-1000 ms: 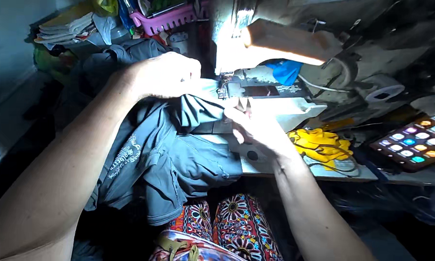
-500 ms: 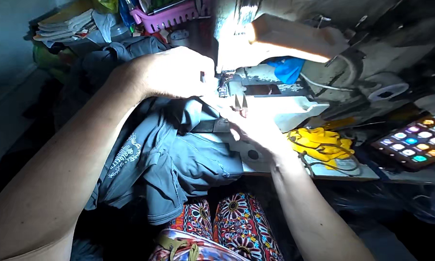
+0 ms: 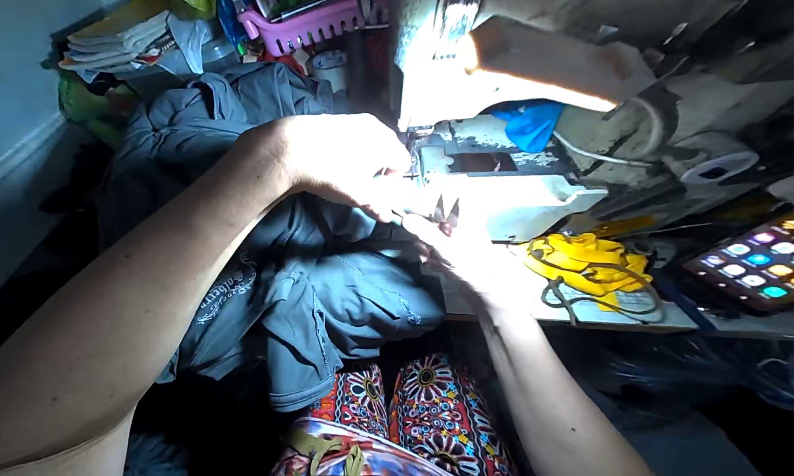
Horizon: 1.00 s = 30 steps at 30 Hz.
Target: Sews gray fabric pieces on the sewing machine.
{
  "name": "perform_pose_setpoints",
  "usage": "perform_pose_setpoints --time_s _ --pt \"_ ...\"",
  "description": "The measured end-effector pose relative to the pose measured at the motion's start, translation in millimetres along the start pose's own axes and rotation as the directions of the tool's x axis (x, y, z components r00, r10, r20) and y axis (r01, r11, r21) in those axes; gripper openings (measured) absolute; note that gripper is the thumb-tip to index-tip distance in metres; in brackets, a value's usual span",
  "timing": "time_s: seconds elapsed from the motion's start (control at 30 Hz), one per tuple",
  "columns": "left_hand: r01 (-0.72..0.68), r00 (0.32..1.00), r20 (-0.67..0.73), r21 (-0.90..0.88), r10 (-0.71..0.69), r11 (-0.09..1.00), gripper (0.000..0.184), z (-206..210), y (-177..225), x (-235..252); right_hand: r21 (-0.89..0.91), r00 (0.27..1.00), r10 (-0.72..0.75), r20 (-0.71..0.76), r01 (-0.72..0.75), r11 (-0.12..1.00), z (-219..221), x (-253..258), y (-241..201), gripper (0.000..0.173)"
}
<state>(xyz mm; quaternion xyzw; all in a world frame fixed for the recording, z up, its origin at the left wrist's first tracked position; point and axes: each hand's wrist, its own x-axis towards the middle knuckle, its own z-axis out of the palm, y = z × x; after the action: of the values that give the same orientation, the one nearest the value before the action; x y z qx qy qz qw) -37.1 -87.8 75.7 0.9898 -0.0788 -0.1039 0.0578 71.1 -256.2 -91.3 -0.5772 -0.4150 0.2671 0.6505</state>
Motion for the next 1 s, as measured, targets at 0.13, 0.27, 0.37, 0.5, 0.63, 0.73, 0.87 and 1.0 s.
perform_pose_setpoints --time_s 0.13,0.27,0.37,0.5,0.63,0.73,0.87,1.0 --pt "0.181 0.982 0.048 0.053 -0.184 0.982 0.018 -8 3 6 -0.045 0.994 -0.106 0.033 0.108 0.993 -6 19 8 0.016" --pt "0.226 0.973 0.017 0.097 -0.228 0.969 0.019 -15 14 4 -0.015 0.988 -0.148 0.046 0.148 0.989 -8 27 13 0.014" --pt "0.236 0.972 -0.023 0.148 -0.235 0.96 0.026 -13 17 2 -0.019 0.99 -0.133 0.046 0.134 0.991 -8 23 12 0.013" --pt "0.233 0.972 -0.048 0.162 -0.229 0.959 0.035 -11 21 -2 -0.029 0.993 -0.105 0.05 0.107 0.994 -9 20 8 0.013" --pt "0.23 0.973 -0.074 0.197 -0.219 0.953 0.039 -8 23 -4 -0.016 0.991 -0.127 0.044 0.128 0.992 -8 25 12 0.012" --pt "0.221 0.974 -0.096 0.204 -0.205 0.954 0.038 -5 20 -4 -0.006 0.993 -0.108 0.05 0.109 0.994 -7 24 11 0.011" --pt "0.25 0.963 -0.158 0.232 -0.217 0.94 0.026 -1 12 0 -0.009 0.994 -0.096 0.045 0.096 0.995 -7 24 10 0.013" --pt "0.323 0.941 -0.203 0.309 -0.27 0.895 0.017 0 14 2 -0.02 0.997 -0.068 0.038 0.069 0.997 -7 23 9 0.017"
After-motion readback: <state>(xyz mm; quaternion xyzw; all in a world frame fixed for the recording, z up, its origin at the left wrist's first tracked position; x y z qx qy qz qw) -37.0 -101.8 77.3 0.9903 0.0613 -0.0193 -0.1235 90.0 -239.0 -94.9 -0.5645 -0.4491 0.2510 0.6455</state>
